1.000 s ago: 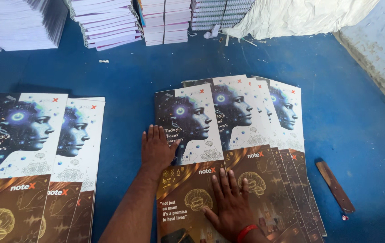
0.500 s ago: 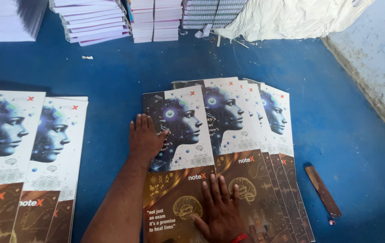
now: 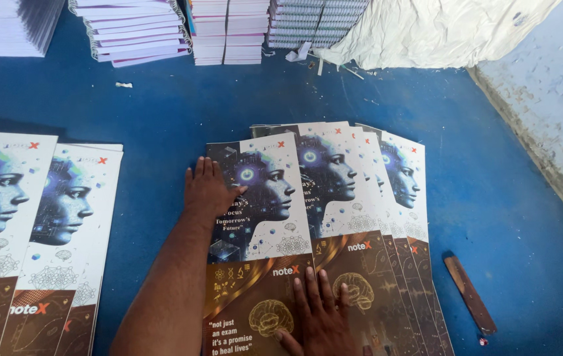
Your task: The person sits on the floor and repeatedly picks up printed book covers from a pile, aligns them, and places them onto a growing stack. The person then gathers the completed stack and aligns the edges before placing it down.
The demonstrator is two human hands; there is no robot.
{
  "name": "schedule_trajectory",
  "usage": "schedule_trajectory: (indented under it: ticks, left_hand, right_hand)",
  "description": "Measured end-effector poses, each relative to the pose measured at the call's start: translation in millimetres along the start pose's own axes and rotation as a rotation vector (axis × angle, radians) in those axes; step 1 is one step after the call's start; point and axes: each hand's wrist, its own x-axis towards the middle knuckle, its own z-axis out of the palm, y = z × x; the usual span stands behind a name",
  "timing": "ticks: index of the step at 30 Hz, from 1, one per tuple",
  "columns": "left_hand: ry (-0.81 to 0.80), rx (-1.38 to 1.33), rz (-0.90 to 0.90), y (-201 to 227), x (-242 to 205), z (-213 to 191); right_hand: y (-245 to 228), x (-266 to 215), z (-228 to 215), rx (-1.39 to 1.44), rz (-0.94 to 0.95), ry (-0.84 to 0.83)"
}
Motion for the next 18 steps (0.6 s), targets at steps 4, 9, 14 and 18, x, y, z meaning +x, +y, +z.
schedule_trajectory:
  ticks: [4,9,14,18]
  left_hand:
    - [-0.088,0.025,-0.003,0.8,13.4,-12.4]
    - [-0.124,0.084,-0.002,5.1,22.8,-20.4]
    - [-0.161,0.104,0.007,-0.4,24.2,-22.4]
    - [-0.128,0.127,0.016,-1.2,22.4,-20.0]
  right_hand:
    - [1.9,-2.0,5.5,-0.045,-0.003,0.003]
    - [4.7,-3.7,9.2,-0.037,-0.007,0.012]
    - [5.2,-0.8,6.5,-0.016,-0.012,0.019]
    - [0.9,1.3,-0.6,0.005,0.016,-0.009]
